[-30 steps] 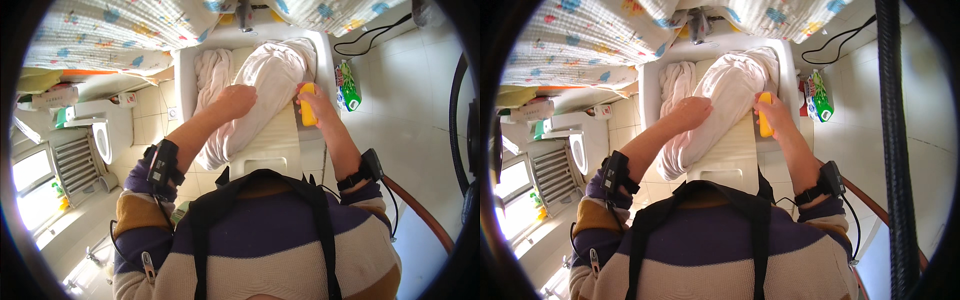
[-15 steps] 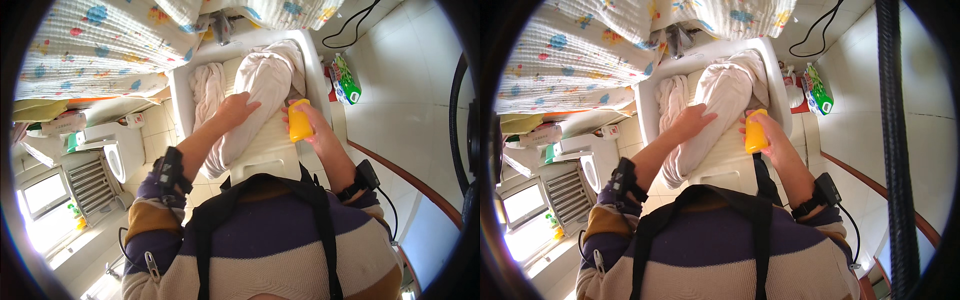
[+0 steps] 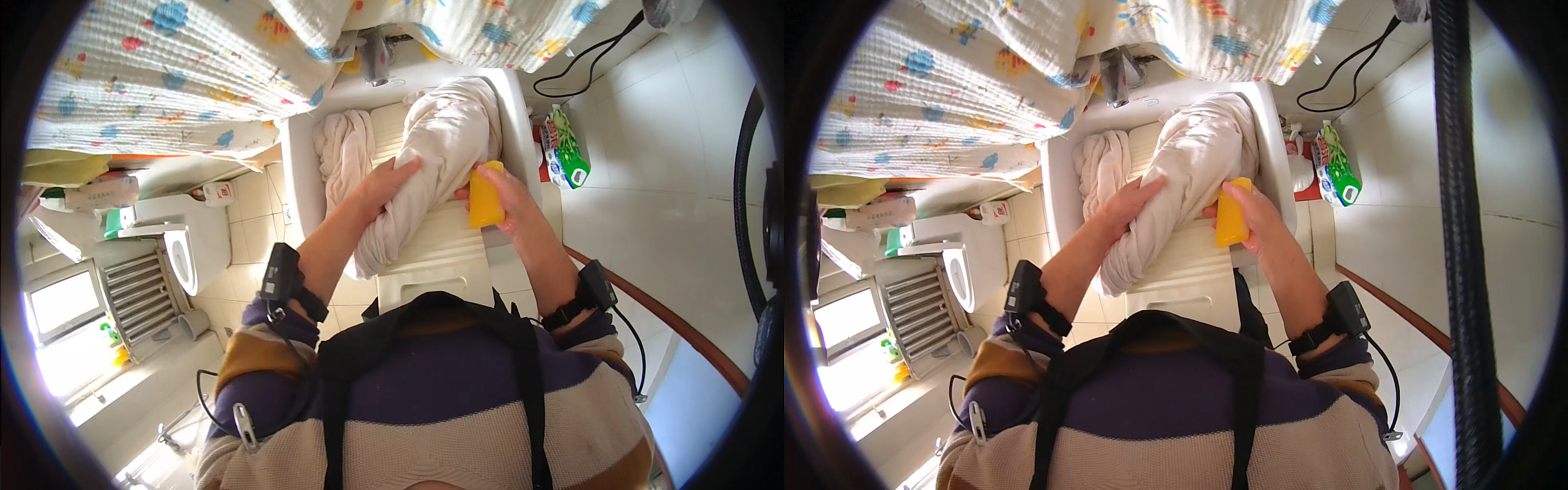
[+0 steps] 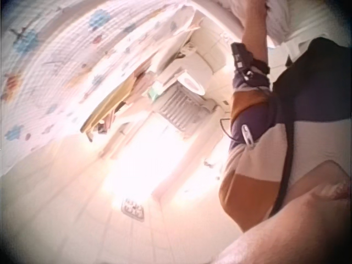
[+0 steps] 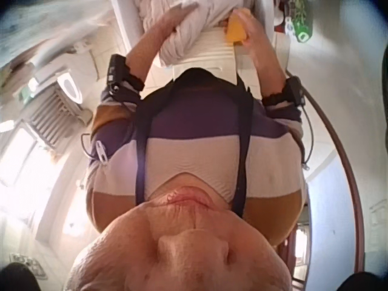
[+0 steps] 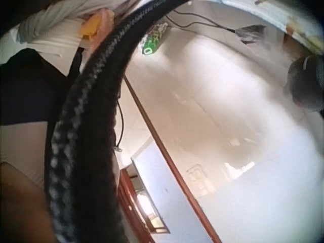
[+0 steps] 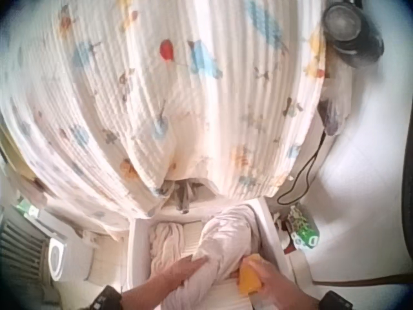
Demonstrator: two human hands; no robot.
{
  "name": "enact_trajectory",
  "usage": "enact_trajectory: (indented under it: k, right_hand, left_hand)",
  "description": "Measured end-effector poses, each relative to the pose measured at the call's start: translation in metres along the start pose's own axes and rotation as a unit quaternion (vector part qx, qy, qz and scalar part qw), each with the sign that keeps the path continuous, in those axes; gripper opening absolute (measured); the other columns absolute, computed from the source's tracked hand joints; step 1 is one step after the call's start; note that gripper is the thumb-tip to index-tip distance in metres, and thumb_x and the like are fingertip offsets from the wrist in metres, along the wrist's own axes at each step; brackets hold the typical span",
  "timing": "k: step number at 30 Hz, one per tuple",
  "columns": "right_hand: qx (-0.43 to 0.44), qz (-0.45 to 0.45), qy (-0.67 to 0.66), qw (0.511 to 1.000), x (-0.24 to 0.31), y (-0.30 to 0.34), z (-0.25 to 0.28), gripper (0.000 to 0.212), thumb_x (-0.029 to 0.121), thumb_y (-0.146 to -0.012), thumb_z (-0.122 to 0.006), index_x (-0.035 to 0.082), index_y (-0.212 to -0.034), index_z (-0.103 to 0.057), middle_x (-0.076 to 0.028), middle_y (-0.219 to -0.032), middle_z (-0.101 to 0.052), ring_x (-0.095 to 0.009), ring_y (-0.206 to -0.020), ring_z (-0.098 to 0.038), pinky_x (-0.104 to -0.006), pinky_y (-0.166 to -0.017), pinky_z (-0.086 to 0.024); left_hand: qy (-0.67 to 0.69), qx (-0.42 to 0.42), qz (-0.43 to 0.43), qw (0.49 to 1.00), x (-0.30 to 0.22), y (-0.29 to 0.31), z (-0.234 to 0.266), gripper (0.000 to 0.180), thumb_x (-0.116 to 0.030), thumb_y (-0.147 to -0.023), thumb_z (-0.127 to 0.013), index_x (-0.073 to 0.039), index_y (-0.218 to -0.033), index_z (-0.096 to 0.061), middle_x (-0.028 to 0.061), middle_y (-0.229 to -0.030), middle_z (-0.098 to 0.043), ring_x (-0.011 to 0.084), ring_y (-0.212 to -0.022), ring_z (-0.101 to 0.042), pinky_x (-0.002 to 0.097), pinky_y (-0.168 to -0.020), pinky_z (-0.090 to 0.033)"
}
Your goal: The person hand washes a white cloth in a sink using a yellow sponge. They repeatedly scrub, rinse, and wring the cloth while keeping it in the sink basin.
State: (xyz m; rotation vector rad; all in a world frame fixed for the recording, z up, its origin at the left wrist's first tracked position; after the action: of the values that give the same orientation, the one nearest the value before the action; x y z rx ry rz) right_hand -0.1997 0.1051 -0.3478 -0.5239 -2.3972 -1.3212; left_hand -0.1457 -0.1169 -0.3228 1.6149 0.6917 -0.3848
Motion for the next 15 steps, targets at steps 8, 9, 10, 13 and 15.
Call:
enact_trajectory:
  k: [8, 9, 10, 13, 15]
  right_hand:
    - [-0.126, 0.565, 0.401, 0.710, 0.058, 0.071, -0.119, 0.038, 0.024, -0.100, -0.065, 0.005, -0.133, -0.057, -0.016, -0.141, -0.055, -0.029, -0.118, -0.060, -0.0439, -0.104, -0.047]
    - [-0.025, 0.626, 0.437, 0.646, 0.037, 0.075, -0.144, 0.038, 0.024, -0.098, -0.068, 0.007, -0.131, -0.060, -0.017, -0.145, -0.052, -0.031, -0.118, -0.059, -0.0463, -0.106, -0.045]
    - [0.008, 0.621, 0.492, 0.609, 0.021, 0.062, -0.154, 0.040, 0.032, -0.094, -0.069, 0.010, -0.127, -0.063, -0.018, -0.139, -0.056, -0.034, -0.116, -0.059, -0.0470, -0.104, -0.044]
    - [-0.056, 0.540, 0.608, 0.579, 0.026, -0.014, -0.137, 0.039, 0.039, -0.091, -0.069, 0.013, -0.120, -0.067, -0.017, -0.121, -0.064, -0.036, -0.111, -0.061, -0.0477, -0.094, -0.047]
    - [-0.151, 0.501, 0.631, 0.574, 0.057, -0.048, -0.122, 0.036, 0.038, -0.091, -0.069, 0.013, -0.117, -0.067, -0.016, -0.108, -0.066, -0.036, -0.105, -0.061, -0.0486, -0.087, -0.048]
  left_hand:
    - [0.433, 0.149, -0.108, 0.882, 0.004, -0.001, -0.020, 0.049, -0.044, -0.105, -0.056, -0.006, -0.135, -0.060, 0.0134, -0.120, -0.069, 0.0273, -0.110, -0.068, 0.0406, -0.099, -0.054]
    - [0.517, 0.239, -0.149, 0.808, 0.002, 0.007, -0.025, 0.048, -0.043, -0.106, -0.054, -0.005, -0.135, -0.060, 0.0135, -0.120, -0.069, 0.0279, -0.110, -0.067, 0.0415, -0.100, -0.054]
    - [0.529, 0.336, -0.151, 0.764, 0.002, 0.014, -0.030, 0.051, -0.044, -0.107, -0.050, -0.004, -0.138, -0.057, 0.0139, -0.124, -0.068, 0.0286, -0.113, -0.066, 0.0429, -0.103, -0.052]
    - [0.468, 0.177, -0.080, 0.862, 0.037, 0.000, -0.017, 0.058, -0.048, -0.109, -0.042, -0.003, -0.144, -0.053, 0.0145, -0.134, -0.065, 0.0302, -0.120, -0.064, 0.0442, -0.107, -0.049]
    - [0.407, 0.108, -0.071, 0.904, 0.043, -0.006, -0.009, 0.064, -0.052, -0.109, -0.038, -0.003, -0.148, -0.050, 0.0150, -0.141, -0.061, 0.0307, -0.125, -0.061, 0.0446, -0.111, -0.047]
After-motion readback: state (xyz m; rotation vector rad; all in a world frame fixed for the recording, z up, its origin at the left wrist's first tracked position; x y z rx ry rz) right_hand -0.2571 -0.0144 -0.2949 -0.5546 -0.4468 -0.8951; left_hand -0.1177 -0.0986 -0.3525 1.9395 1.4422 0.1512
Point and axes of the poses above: each hand's wrist, its own y-axis away from the middle knuckle, its own z-axis out of the back of the hand, x = y × z, the point moved 7 cm from there along -y, towards the middle knuckle
